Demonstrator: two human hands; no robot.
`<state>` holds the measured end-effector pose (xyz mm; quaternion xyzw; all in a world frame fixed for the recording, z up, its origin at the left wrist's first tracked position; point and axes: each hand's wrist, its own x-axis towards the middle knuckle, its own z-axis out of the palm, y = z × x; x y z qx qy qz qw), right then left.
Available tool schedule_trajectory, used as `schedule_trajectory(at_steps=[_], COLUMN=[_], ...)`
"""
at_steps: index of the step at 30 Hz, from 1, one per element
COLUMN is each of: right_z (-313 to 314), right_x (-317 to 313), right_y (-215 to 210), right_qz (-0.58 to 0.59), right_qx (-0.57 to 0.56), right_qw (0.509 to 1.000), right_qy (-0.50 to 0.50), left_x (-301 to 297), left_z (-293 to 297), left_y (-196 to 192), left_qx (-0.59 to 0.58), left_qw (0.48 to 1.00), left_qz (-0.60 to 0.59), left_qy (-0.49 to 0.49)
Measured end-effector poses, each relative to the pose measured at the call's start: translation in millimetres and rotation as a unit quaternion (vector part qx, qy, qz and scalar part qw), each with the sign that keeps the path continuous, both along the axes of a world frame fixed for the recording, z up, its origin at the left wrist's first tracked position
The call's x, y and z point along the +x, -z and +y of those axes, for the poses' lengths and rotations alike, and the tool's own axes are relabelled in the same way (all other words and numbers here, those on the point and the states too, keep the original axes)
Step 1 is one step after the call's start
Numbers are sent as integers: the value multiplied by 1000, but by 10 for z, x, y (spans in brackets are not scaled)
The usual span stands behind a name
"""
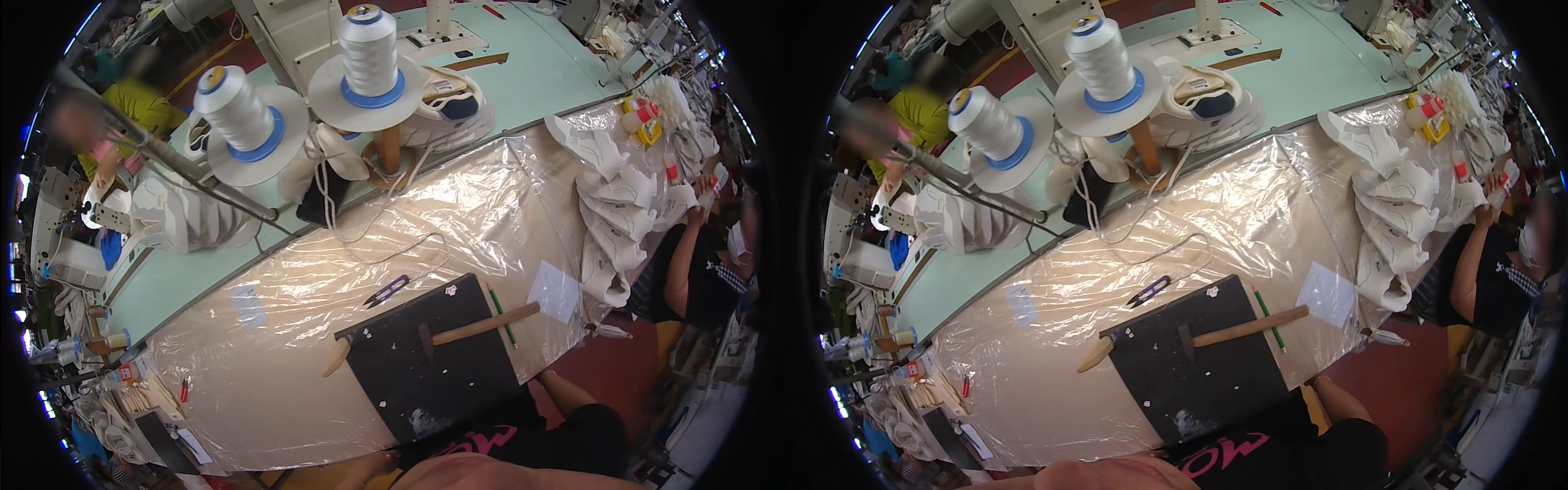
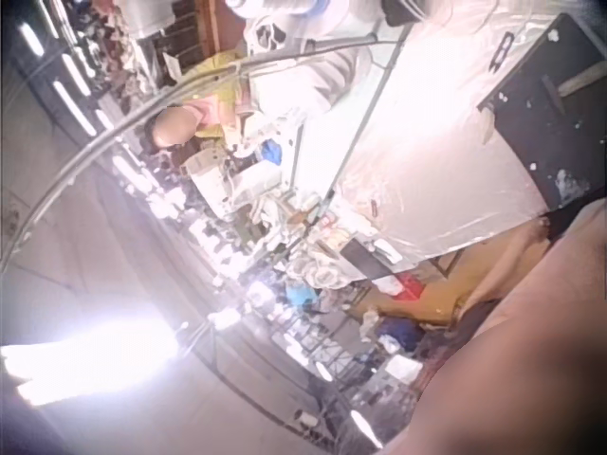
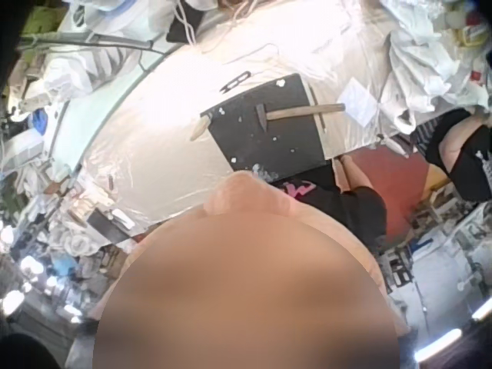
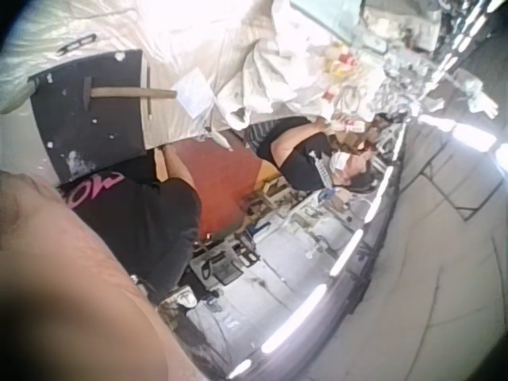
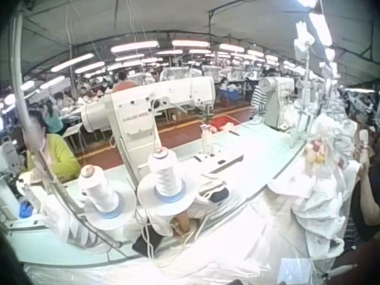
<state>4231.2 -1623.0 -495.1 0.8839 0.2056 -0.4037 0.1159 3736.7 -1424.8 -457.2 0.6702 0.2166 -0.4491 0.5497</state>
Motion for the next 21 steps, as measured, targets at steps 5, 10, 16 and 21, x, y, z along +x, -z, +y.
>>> schedule_trajectory(at_steps=[5,10,16,21], right_z=[-71,-197,-503,-101], right_x=[321,452,281,329], right_y=[196,647,432,-1212], right_qz=[5,-8,59,321], right_qx=[13,47,29,-60], right_qw=[1000,996,970,828], right_qy=[-24,-74,-236,-457], left_x=[428,819,1503,1706], left_z=[-275,-630,-873,-1070], left_y=[208,562,154,-239], left_qx=[5,43,185,289], left_qw=[1000,998,974,957], left_qz=[10,-24,19,-8], left_qy=[19,44,126,0])
